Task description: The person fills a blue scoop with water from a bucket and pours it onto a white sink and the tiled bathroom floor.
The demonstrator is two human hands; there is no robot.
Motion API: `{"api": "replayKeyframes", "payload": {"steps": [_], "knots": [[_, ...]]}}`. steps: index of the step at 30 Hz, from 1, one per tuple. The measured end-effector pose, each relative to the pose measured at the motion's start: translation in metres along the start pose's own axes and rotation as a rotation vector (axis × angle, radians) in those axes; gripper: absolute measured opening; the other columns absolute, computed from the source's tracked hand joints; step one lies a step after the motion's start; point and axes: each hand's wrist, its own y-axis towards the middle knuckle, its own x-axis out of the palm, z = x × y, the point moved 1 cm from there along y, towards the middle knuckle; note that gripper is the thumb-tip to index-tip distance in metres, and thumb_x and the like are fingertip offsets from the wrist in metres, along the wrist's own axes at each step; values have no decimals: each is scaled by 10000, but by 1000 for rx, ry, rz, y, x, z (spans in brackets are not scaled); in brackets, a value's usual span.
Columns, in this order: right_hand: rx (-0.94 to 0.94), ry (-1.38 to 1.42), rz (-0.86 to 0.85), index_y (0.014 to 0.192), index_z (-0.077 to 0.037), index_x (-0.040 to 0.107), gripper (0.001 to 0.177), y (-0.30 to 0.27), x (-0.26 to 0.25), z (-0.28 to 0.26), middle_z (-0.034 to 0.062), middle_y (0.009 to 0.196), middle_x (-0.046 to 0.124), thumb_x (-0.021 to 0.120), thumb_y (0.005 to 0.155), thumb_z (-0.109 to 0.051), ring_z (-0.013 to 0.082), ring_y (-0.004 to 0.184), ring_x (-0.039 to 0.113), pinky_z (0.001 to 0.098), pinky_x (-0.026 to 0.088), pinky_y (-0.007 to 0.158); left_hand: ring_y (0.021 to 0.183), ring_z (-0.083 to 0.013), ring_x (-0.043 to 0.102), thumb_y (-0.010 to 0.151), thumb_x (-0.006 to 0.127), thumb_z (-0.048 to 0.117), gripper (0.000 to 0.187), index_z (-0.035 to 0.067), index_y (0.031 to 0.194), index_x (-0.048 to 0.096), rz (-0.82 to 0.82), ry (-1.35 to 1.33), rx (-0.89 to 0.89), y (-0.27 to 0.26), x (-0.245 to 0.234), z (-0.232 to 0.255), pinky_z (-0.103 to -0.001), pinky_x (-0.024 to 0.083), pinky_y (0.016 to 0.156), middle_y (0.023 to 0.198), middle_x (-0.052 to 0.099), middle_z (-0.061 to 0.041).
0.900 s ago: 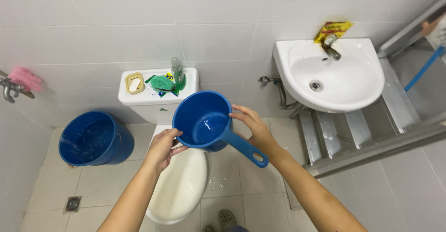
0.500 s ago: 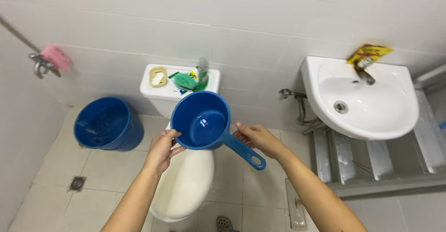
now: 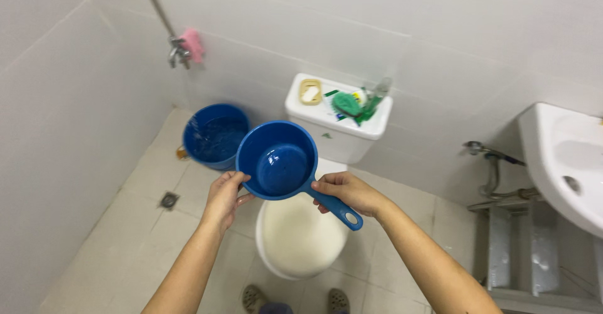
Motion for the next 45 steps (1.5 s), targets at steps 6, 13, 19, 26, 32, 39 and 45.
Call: {"api": "replayKeyframes", "payload": {"steps": [6, 13, 19, 26, 32, 39, 45], "knots": [[-20, 28, -135, 877, -66, 677, 289, 49, 93, -23, 95, 798, 737, 701, 905, -352, 170, 682, 741, 307, 629, 695, 931, -193, 661, 933, 577, 143, 94, 52, 916, 590, 71, -41, 19, 2, -106, 15, -446, 642, 887, 934, 604, -92], [-40, -15, -185, 835, -61, 650, 296, 95, 180, -44, 95, 761, 729, 714, 914, -339, 152, 654, 722, 280, 628, 666, 998, -229, 696, 908, 599, 127, 77, 55, 932, 589, 151, -43, 56, -9, -198, 36, -464, 618, 928, 1029, 650, -130], [-60, -16, -262, 867, -65, 653, 267, 123, 220, -58, 86, 746, 720, 697, 924, -323, 145, 647, 714, 269, 628, 655, 989, -242, 681, 909, 628, 129, 100, 40, 943, 599, 188, -118, 74, -8, -246, 40, -481, 627, 938, 1015, 619, -134], [-66, -19, -295, 900, -59, 657, 265, 149, 239, -74, 74, 768, 721, 707, 917, -319, 142, 669, 714, 274, 629, 671, 987, -224, 673, 913, 633, 136, 142, 22, 994, 606, 199, -163, 102, -1, -274, 49, -469, 616, 935, 1028, 615, -119], [-72, -2, -326, 906, -63, 669, 262, 180, 244, -89, 71, 772, 719, 718, 914, -320, 147, 688, 708, 296, 623, 694, 980, -242, 673, 913, 643, 143, 192, -10, 1025, 617, 218, -151, 102, 22, -288, 63, -464, 637, 933, 1000, 590, -126], [-61, -53, -283, 868, -84, 670, 279, 237, 242, -119, 77, 765, 728, 705, 909, -357, 156, 690, 720, 312, 632, 703, 1037, -242, 696, 902, 634, 149, 231, -14, 1066, 626, 227, -133, 81, 75, -298, 98, -463, 611, 952, 1075, 652, -142], [-67, -63, -263, 830, -94, 648, 306, 299, 235, -158, 75, 767, 722, 682, 935, -379, 140, 686, 706, 306, 628, 717, 1048, -246, 692, 890, 656, 140, 219, -7, 1049, 617, 190, -183, 145, 140, -309, 133, -466, 609, 949, 1110, 668, -169]]}}
